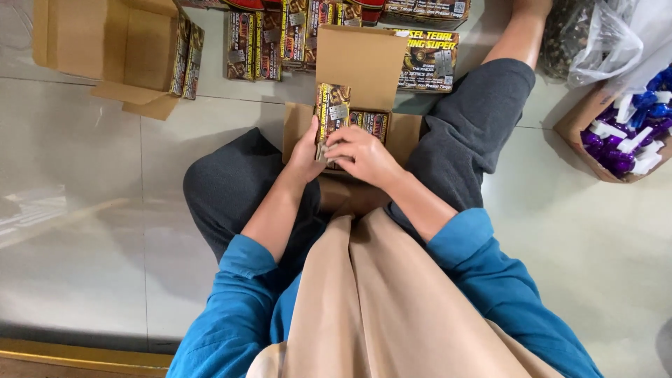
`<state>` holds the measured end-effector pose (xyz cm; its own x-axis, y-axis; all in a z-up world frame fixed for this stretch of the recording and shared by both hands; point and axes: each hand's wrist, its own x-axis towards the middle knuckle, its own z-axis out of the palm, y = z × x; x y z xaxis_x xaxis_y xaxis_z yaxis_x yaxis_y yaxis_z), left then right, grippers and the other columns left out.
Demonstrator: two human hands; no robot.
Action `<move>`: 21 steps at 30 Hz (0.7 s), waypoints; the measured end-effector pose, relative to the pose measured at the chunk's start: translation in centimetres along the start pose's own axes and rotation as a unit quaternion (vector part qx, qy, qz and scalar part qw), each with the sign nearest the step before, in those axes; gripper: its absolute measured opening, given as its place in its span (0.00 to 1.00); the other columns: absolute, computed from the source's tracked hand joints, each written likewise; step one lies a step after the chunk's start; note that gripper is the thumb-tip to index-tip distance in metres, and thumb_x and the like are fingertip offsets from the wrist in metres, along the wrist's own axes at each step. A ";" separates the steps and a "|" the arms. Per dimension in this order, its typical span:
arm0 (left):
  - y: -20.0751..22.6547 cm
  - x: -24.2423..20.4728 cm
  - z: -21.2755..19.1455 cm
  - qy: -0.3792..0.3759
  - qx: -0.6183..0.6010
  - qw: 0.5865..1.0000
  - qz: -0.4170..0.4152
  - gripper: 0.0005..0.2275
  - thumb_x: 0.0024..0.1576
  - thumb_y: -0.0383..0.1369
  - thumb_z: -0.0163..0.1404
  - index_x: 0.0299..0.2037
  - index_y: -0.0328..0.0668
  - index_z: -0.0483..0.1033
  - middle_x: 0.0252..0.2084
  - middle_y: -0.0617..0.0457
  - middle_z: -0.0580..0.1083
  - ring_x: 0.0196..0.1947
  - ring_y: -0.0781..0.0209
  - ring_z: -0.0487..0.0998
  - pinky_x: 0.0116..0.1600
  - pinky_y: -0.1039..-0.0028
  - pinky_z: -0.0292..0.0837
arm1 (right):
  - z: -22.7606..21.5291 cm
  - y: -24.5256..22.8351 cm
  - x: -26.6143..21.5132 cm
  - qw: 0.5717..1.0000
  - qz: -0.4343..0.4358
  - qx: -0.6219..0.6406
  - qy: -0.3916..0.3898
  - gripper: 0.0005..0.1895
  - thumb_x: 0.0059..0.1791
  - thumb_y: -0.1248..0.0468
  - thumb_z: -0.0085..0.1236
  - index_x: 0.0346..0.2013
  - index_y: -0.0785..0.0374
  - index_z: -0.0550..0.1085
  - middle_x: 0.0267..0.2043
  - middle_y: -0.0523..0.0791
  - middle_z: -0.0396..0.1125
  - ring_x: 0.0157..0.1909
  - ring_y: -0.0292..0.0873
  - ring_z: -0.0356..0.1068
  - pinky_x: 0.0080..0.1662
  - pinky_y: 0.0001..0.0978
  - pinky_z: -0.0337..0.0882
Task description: Packing small product boxes into a larger cardboard shipping box while sitting on the floor.
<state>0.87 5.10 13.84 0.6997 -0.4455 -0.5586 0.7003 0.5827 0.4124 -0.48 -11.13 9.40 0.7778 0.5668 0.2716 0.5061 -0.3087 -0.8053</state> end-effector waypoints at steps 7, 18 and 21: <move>-0.4 0.9 -0.7 0.014 0.003 1.000 -0.019 0.21 0.63 0.56 0.41 0.34 0.47 0.74 0.27 0.60 0.73 0.27 0.68 0.71 0.37 0.80 0.68 | -1.8 2.3 1.0 0.999 0.028 -0.003 0.039 0.08 0.46 0.77 0.61 0.36 0.63 0.82 0.48 0.51 0.71 0.55 0.54 0.70 0.57 0.45 0.73; -3.6 4.9 -8.1 -0.009 -0.019 1.000 -0.011 0.23 0.63 0.56 0.42 0.45 0.44 0.76 0.34 0.59 0.75 0.28 0.70 0.72 0.38 0.83 0.70 | -1.2 0.7 1.3 0.998 0.025 -0.028 0.049 0.09 0.46 0.77 0.62 0.33 0.60 0.82 0.47 0.48 0.71 0.52 0.51 0.71 0.56 0.44 0.74; -0.3 1.6 -1.9 -0.059 -0.055 0.997 0.006 0.27 0.62 0.58 0.39 0.44 0.38 0.76 0.26 0.55 0.72 0.19 0.67 0.67 0.29 0.83 0.70 | 1.4 0.9 -0.1 0.998 -0.040 0.023 0.040 0.08 0.43 0.76 0.64 0.34 0.64 0.81 0.47 0.48 0.74 0.47 0.56 0.72 0.48 0.48 0.76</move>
<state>1.55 5.49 11.48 0.7240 -0.5116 -0.4627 0.6767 0.6569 0.3326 -0.63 -10.37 7.89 0.7639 0.5244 0.3761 0.5515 -0.2278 -0.8025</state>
